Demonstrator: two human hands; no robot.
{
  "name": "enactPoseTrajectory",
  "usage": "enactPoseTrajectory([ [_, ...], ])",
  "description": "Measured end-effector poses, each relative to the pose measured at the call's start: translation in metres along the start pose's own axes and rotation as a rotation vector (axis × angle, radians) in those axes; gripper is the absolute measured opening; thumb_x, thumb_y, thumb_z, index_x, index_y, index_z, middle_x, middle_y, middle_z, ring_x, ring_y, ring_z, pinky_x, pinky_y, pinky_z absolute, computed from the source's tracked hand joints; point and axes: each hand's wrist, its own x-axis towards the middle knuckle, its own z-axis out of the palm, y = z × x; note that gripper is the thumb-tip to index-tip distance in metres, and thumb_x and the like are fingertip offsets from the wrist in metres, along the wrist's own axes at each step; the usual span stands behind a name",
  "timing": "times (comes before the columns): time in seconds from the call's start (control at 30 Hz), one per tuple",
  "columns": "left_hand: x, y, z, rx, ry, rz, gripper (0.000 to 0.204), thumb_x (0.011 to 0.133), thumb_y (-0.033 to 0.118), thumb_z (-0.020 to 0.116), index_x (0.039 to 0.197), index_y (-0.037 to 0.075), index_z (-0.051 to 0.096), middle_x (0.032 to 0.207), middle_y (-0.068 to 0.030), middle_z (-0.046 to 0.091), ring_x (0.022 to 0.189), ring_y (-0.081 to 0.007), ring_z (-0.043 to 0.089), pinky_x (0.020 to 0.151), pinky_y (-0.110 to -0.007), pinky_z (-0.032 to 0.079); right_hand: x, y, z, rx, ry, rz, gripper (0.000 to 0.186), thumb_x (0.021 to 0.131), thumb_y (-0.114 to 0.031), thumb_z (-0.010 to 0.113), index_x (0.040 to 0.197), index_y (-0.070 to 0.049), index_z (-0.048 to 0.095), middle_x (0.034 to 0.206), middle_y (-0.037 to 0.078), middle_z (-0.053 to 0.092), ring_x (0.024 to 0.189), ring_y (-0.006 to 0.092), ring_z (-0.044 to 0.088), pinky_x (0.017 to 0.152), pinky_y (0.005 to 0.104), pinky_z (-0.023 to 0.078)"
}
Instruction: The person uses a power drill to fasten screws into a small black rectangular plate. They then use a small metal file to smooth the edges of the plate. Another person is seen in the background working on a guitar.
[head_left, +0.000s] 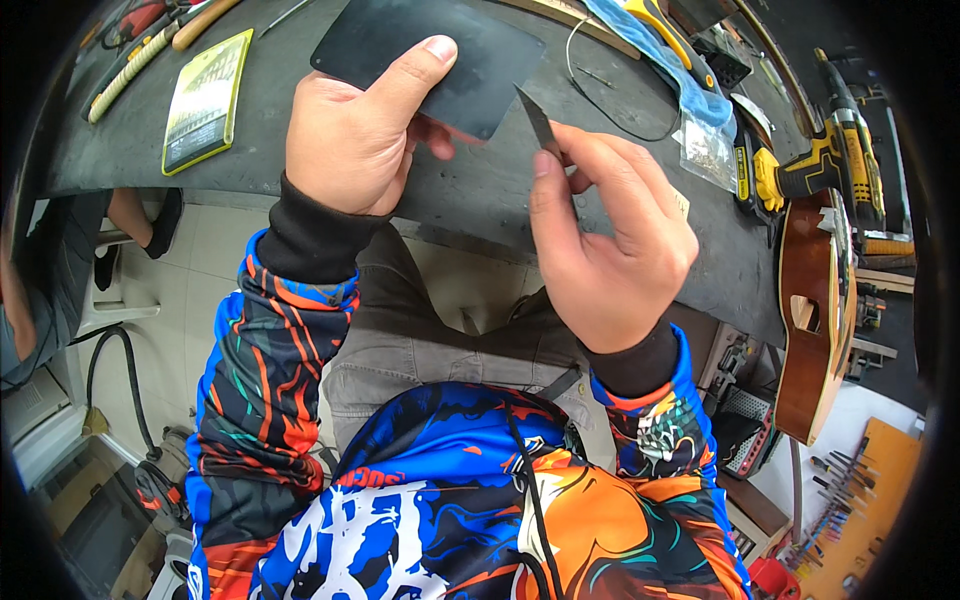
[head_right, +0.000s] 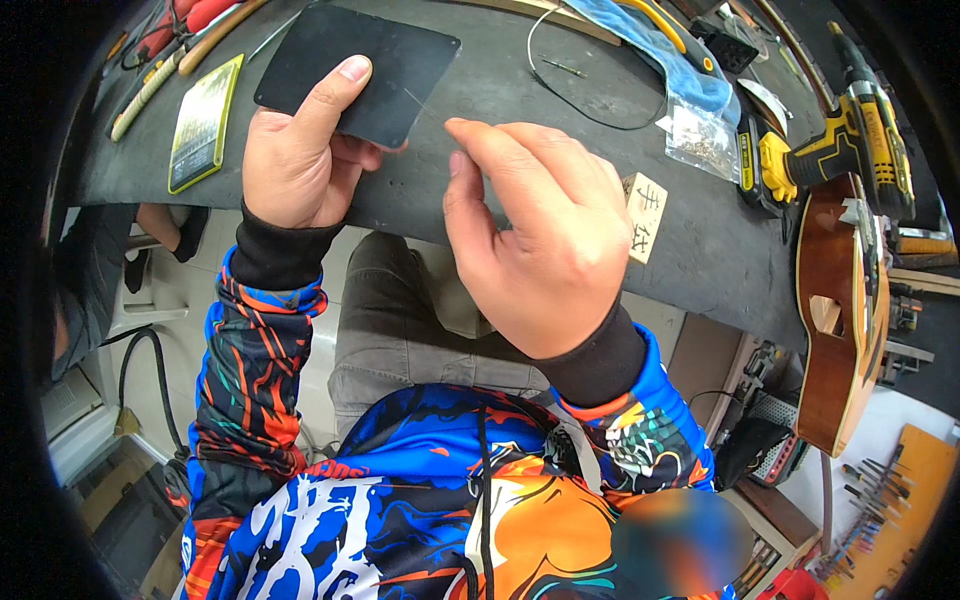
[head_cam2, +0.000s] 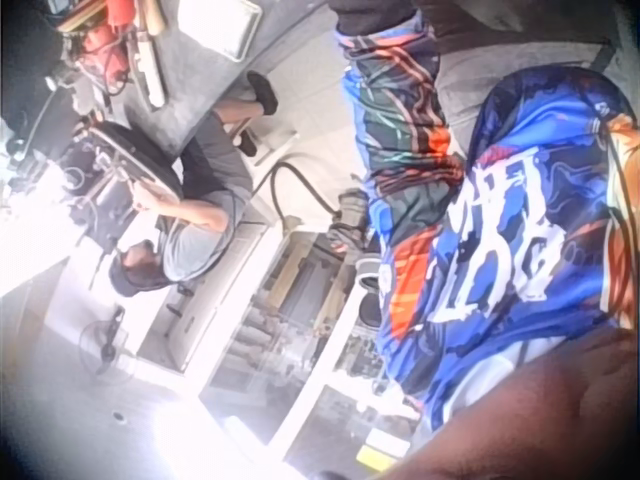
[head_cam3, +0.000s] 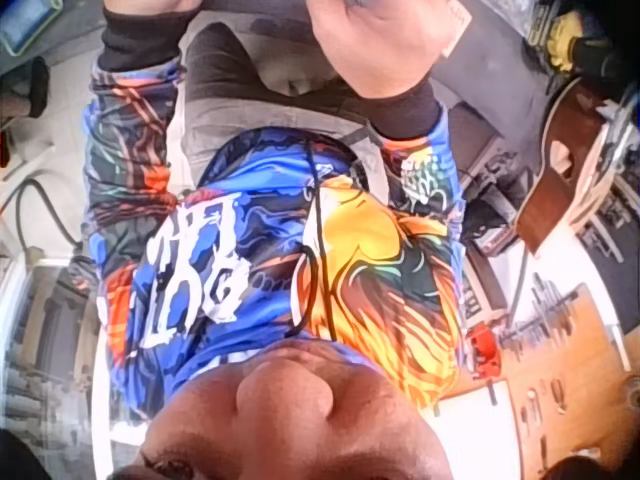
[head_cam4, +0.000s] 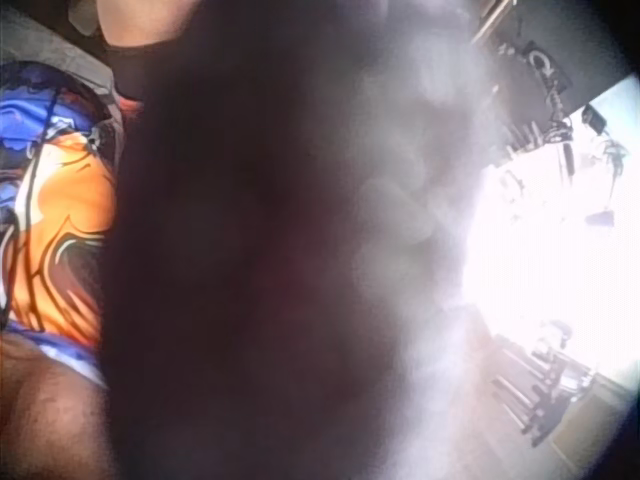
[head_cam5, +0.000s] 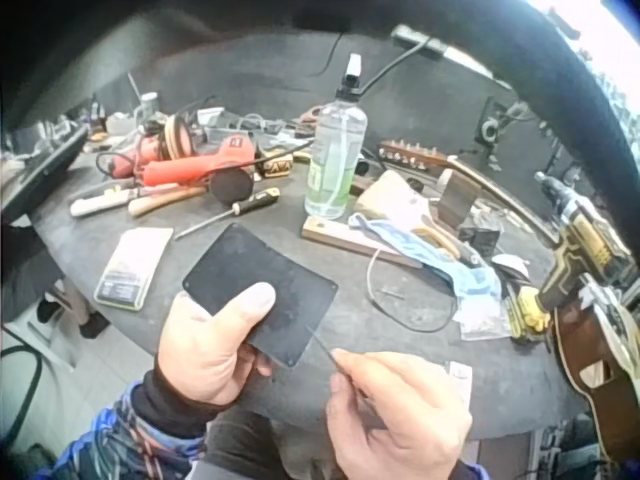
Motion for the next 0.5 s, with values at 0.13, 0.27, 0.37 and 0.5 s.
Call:
enactPoseTrajectory([
  [0.13,0.003,-0.005,0.0,-0.086,0.023,0.026,0.016,0.093,0.016,0.073,0.093,0.0,0.071,0.081,-0.0096,0.073,0.064,-0.018,0.07,0.053,-0.028,0.053,-0.006,-0.002,0.012,0.006,0.029,-0.038,0.027,0.073,0.003,0.075,0.098,-0.004,0.073,0.085,0.008,0.07,0.074,0.0244,0.068,0.066,0.0341,0.051],
  [0.27,0.007,-0.007,-0.008,-0.078,0.037,-0.003,0.016,0.091,0.015,0.075,0.093,-0.001,0.073,0.086,-0.0089,0.073,0.069,-0.0183,0.07,0.056,-0.03,0.054,-0.007,-0.002,0.019,0.009,0.054,-0.083,0.028,0.071,0.004,0.075,0.098,-0.003,0.072,0.085,0.008,0.07,0.073,0.0236,0.068,0.066,0.0341,0.052],
  [0.37,0.007,-0.006,-0.01,-0.065,0.029,-0.021,0.016,0.09,0.015,0.076,0.091,-0.001,0.073,0.087,-0.0087,0.073,0.069,-0.0182,0.069,0.056,-0.031,0.053,-0.008,-0.005,0.023,-0.019,0.071,-0.116,0.028,0.07,0.004,0.075,0.098,-0.003,0.072,0.085,0.007,0.07,0.073,0.0227,0.068,0.066,0.0339,0.052],
  [0.5,0.007,-0.008,-0.008,-0.084,0.035,-0.015,0.017,0.092,0.017,0.074,0.093,0.0,0.073,0.083,-0.0099,0.073,0.065,-0.0187,0.069,0.056,-0.029,0.054,-0.009,-0.007,0.023,-0.089,0.076,-0.204,0.03,0.068,0.003,0.076,0.097,-0.004,0.072,0.086,0.006,0.069,0.073,0.0203,0.067,0.067,0.0332,0.051],
])
